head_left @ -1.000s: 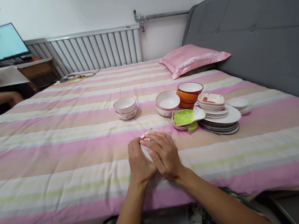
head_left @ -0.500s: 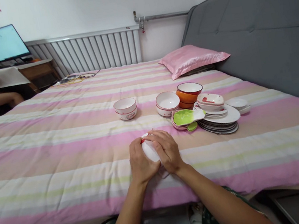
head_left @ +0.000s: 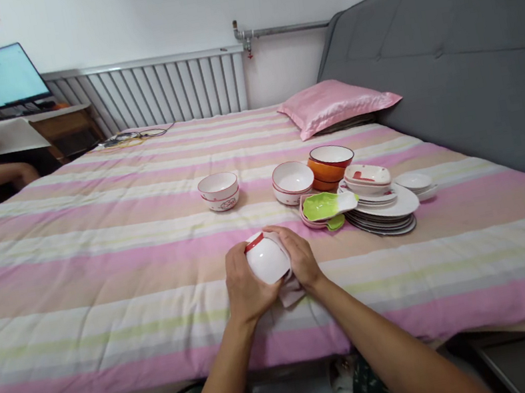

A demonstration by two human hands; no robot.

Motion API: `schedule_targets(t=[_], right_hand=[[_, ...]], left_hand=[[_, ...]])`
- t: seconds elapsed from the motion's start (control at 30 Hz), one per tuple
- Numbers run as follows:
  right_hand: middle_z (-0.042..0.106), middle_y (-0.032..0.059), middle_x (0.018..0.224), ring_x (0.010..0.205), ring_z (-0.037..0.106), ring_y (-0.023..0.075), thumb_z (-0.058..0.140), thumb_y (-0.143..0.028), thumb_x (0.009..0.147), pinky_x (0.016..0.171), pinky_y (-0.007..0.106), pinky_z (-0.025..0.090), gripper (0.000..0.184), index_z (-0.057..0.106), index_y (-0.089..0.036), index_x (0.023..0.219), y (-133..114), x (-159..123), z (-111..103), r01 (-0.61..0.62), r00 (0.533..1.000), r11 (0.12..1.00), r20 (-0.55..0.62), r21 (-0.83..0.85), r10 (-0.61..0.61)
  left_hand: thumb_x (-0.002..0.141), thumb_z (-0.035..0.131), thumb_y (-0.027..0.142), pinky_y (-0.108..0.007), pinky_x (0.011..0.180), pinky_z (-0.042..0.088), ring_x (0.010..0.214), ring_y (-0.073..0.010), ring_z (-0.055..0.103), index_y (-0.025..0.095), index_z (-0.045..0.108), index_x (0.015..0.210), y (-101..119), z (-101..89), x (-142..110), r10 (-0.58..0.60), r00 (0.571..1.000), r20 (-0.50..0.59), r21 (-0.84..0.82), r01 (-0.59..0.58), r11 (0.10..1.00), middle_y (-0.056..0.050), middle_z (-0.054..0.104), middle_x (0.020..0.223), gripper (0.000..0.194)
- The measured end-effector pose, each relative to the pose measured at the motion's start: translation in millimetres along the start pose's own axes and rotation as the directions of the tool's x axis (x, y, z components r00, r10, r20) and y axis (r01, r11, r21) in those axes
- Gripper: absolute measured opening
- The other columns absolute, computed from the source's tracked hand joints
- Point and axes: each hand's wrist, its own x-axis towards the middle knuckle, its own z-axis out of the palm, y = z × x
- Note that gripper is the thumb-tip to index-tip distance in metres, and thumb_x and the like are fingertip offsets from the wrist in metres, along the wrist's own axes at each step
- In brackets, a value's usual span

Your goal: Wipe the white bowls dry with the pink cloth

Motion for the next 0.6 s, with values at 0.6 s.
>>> schedule_targets(t=[0.6], right_hand=[[0.064, 0.0054, 0.12, 0.116, 0.053, 0.0193, 0.038, -0.026, 0.093, 0.104, 0.039, 0.04, 0.033, 0.062, -0.022, 0.115, -14, -7, 2, 0.211, 0.977, 0.948, 0.083, -0.237, -0.197]], left_hand=[[0.057, 0.071, 0.031, -0.043, 0.08, 0.05, 0.092, -0.0278, 0.056, 0.014, 0.045, 0.11, -4, -1.6, -2, -0.033, 0.999, -0.007, -0.034, 0.033, 0.999, -0.012, 0.055, 0.101, 0.062]])
